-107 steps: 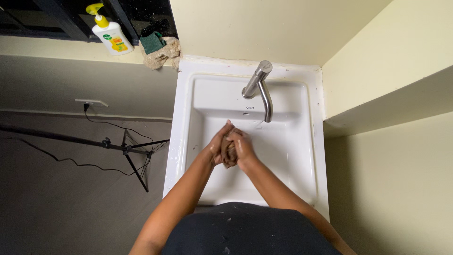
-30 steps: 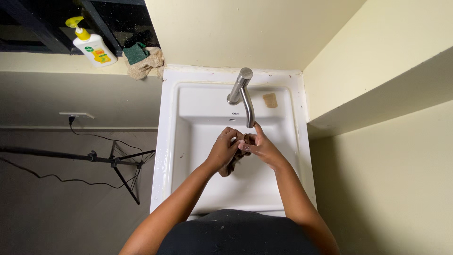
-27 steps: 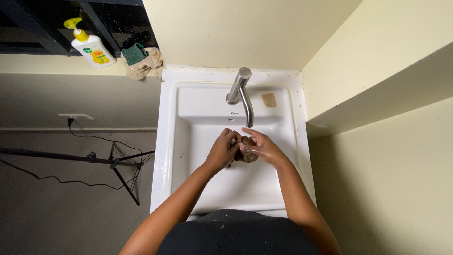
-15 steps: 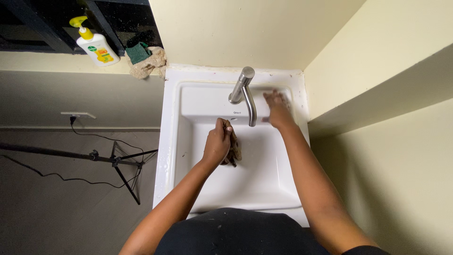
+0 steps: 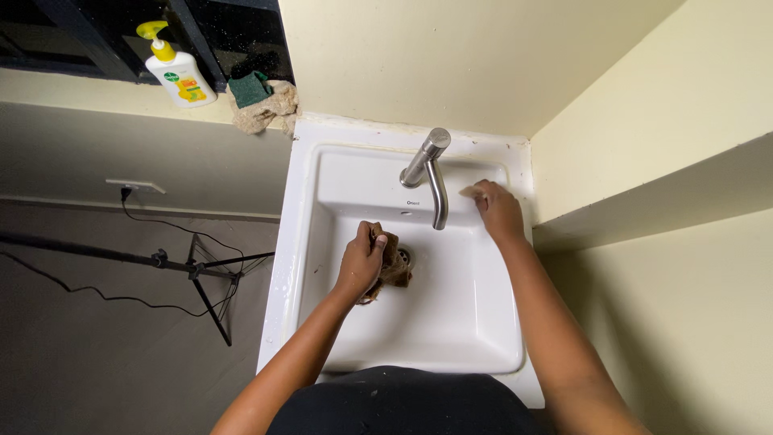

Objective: The person scrubs the sink and faucet with a green sponge, then wipes them down with a cloth.

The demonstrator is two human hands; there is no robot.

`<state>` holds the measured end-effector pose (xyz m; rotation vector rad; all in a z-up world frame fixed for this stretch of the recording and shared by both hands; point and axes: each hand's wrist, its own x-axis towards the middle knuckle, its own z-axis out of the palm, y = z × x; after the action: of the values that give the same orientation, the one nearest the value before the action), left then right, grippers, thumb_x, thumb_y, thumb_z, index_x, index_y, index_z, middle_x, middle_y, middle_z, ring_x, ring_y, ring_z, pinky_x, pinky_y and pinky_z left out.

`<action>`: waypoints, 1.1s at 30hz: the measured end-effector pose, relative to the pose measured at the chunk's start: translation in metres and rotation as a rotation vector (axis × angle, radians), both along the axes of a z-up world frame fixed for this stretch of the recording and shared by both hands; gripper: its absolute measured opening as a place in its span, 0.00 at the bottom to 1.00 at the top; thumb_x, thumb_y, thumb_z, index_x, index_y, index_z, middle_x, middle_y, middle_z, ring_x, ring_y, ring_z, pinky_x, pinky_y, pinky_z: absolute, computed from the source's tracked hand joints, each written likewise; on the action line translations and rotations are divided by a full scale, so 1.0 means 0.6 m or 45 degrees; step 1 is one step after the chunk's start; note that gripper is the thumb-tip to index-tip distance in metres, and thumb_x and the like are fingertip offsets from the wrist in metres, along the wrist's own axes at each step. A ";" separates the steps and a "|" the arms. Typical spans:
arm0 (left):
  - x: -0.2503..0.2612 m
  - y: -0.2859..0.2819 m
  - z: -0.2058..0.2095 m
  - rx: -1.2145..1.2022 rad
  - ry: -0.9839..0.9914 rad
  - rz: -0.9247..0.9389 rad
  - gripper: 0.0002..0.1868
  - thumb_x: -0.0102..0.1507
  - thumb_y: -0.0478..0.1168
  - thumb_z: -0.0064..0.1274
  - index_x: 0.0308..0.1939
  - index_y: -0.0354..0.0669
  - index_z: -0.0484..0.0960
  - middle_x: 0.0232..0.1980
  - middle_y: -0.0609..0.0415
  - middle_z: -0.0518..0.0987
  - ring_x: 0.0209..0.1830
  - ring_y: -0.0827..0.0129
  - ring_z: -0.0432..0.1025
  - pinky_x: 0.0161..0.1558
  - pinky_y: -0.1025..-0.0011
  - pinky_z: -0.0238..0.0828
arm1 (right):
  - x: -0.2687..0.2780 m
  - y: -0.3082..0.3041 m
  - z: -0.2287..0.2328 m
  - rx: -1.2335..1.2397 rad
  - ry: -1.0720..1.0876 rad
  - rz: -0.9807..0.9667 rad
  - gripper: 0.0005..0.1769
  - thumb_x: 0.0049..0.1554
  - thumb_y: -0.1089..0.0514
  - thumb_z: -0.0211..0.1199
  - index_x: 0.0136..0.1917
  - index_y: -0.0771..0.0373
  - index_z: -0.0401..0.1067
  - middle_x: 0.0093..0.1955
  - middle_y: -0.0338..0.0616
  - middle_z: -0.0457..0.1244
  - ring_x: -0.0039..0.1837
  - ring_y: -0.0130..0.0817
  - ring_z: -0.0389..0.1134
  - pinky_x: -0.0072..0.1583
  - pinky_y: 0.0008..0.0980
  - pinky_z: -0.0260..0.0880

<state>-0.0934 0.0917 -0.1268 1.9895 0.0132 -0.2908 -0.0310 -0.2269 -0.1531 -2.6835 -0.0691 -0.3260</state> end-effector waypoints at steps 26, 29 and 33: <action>-0.006 -0.027 -0.043 0.427 -0.164 -0.631 0.15 0.56 0.39 0.59 0.47 0.46 0.80 0.43 0.46 0.82 0.47 0.49 0.75 0.49 0.52 0.70 | -0.161 0.078 -0.050 1.789 1.080 -0.115 0.19 0.58 0.46 0.62 0.56 0.60 0.72 0.53 0.41 0.71 0.60 0.35 0.69 0.65 0.41 0.68; 0.007 -0.019 -0.039 0.476 -0.247 -0.425 0.09 0.60 0.35 0.53 0.44 0.42 0.79 0.42 0.42 0.82 0.46 0.43 0.75 0.48 0.49 0.70 | -0.143 0.056 -0.006 2.037 0.796 -0.212 0.18 0.60 0.48 0.65 0.56 0.62 0.72 0.55 0.43 0.69 0.61 0.38 0.68 0.65 0.44 0.67; 0.018 -0.068 -0.023 0.178 -0.071 -0.113 0.07 0.66 0.35 0.46 0.45 0.35 0.74 0.42 0.35 0.81 0.45 0.39 0.75 0.50 0.50 0.71 | -0.145 0.094 0.023 2.062 0.821 -0.381 0.24 0.58 0.42 0.61 0.62 0.55 0.68 0.59 0.36 0.68 0.64 0.32 0.67 0.66 0.42 0.65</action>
<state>-0.0827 0.0508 -0.1403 2.1396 -0.0929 -0.2980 -0.1178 -0.1707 -0.1391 -1.0596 0.5449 0.3252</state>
